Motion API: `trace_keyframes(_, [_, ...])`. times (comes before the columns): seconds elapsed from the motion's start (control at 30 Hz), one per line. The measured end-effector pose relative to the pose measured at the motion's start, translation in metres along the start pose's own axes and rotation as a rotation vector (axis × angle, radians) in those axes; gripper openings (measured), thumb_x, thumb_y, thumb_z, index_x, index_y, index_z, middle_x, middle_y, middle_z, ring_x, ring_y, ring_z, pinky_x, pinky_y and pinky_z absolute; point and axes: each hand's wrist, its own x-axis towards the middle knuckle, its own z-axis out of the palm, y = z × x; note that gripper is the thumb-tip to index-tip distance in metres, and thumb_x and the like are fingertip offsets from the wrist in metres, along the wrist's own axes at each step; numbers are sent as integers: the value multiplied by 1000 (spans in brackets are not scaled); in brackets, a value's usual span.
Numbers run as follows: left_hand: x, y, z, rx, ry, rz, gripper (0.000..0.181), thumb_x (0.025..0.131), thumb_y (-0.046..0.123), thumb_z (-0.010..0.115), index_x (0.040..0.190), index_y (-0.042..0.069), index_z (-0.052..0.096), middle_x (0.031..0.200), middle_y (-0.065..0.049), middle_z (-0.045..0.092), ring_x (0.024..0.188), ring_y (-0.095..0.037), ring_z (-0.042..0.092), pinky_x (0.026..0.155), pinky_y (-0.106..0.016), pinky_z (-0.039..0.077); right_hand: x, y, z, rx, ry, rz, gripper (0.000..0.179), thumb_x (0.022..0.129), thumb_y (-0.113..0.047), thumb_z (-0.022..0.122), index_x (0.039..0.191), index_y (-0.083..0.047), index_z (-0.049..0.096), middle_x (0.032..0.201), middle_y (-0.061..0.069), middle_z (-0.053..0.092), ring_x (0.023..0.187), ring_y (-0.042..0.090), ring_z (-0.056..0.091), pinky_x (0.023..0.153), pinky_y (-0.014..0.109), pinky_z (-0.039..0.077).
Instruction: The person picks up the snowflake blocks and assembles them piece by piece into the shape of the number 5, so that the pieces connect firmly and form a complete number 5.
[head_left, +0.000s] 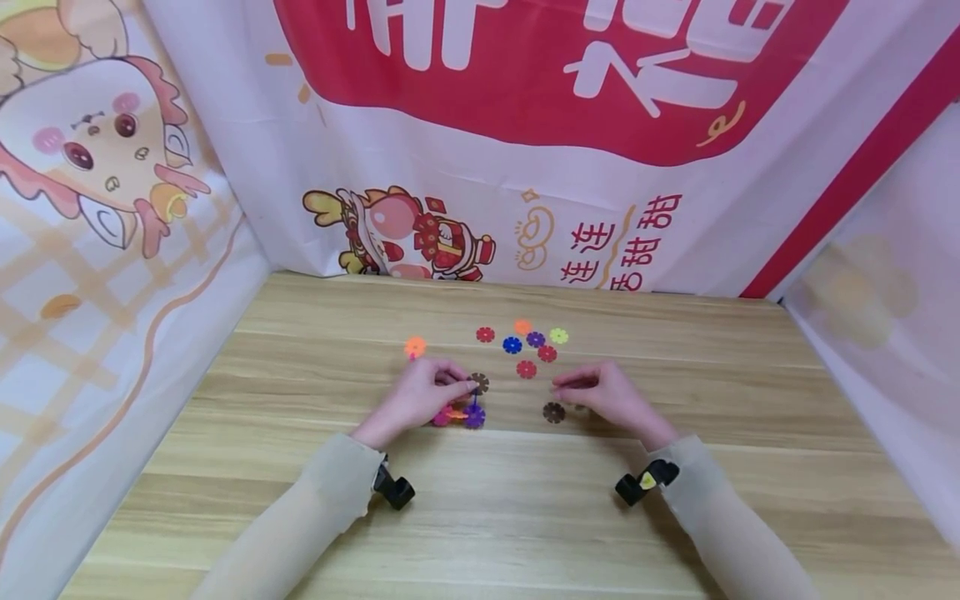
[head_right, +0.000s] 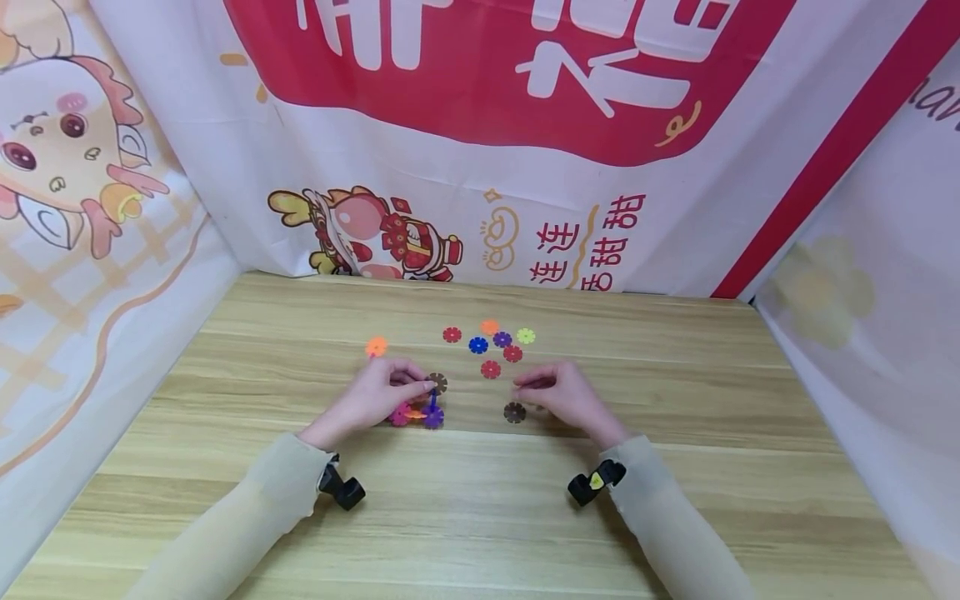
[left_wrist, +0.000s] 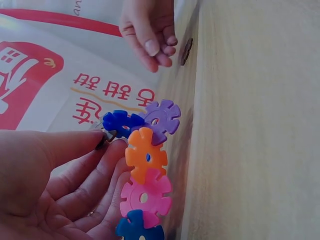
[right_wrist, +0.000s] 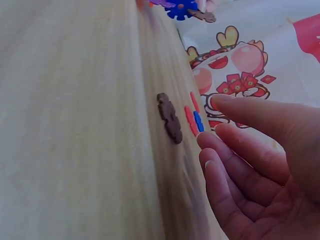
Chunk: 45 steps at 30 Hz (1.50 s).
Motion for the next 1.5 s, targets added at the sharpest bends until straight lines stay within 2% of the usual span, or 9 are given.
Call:
trace_keyframes(0.17, [1, -1, 1, -30, 1, 19, 8, 93, 16, 76, 98, 10, 73, 89, 0, 71, 82, -21, 67, 72, -33, 56, -9, 4, 1, -57, -17, 10, 27, 87, -24, 84, 111, -13, 78, 96, -1, 74, 87, 21, 67, 76, 34, 56])
trace_keyframes(0.37, [1, -2, 2, -41, 6, 15, 6, 94, 15, 76, 97, 11, 73, 90, -1, 71, 83, -23, 68, 72, -33, 57, -15, 0, 6, -72, -27, 21, 29, 82, -21, 88, 108, -12, 79, 91, 1, 72, 83, 22, 64, 69, 32, 53])
trace_keyframes(0.5, [1, -2, 3, -36, 3, -5, 7, 93, 17, 76, 97, 12, 73, 89, -2, 72, 78, -22, 68, 64, -31, 56, -16, -2, 8, -90, -28, 34, 25, 83, -22, 88, 106, -16, 79, 91, 0, 70, 82, 22, 62, 68, 32, 52])
trace_keyframes(0.67, [1, -2, 3, -29, 8, -23, 8, 93, 18, 77, 96, 12, 72, 88, -3, 72, 72, -21, 65, 58, -32, 52, -15, -2, 11, -115, -26, 1, 24, 82, -19, 88, 103, -15, 78, 91, 0, 69, 82, 21, 61, 68, 31, 51])
trace_keyframes(0.87, [1, -2, 4, -30, 13, -17, 8, 92, 17, 78, 96, 12, 72, 88, 0, 71, 78, -20, 67, 66, -32, 56, -15, -2, 12, -86, -39, -11, 24, 82, -16, 88, 102, -11, 74, 92, 3, 68, 83, 23, 59, 69, 32, 49])
trace_keyframes(1.13, [0, 0, 5, -60, 14, -19, 8, 91, 14, 79, 95, 11, 72, 88, 0, 71, 81, -22, 68, 69, -33, 57, -12, -5, 9, -16, -37, 22, 17, 94, -16, 76, 111, -13, 74, 98, 2, 72, 83, 24, 64, 67, 34, 55])
trace_keyframes(1.27, [0, 1, 5, -65, 13, -25, 9, 91, 13, 78, 97, 11, 72, 89, 0, 71, 80, -20, 69, 71, -33, 58, -8, -11, 6, -6, -26, -29, 20, 95, -18, 75, 114, -13, 75, 101, 1, 74, 88, 25, 67, 75, 40, 56])
trace_keyframes(1.5, [-2, 2, 4, -57, 11, -24, 14, 91, 11, 78, 103, 10, 72, 89, 1, 71, 80, -17, 69, 74, -33, 57, -1, -26, 8, 80, -6, -62, 19, 94, -17, 76, 113, -15, 74, 104, 2, 73, 96, 27, 67, 85, 50, 55])
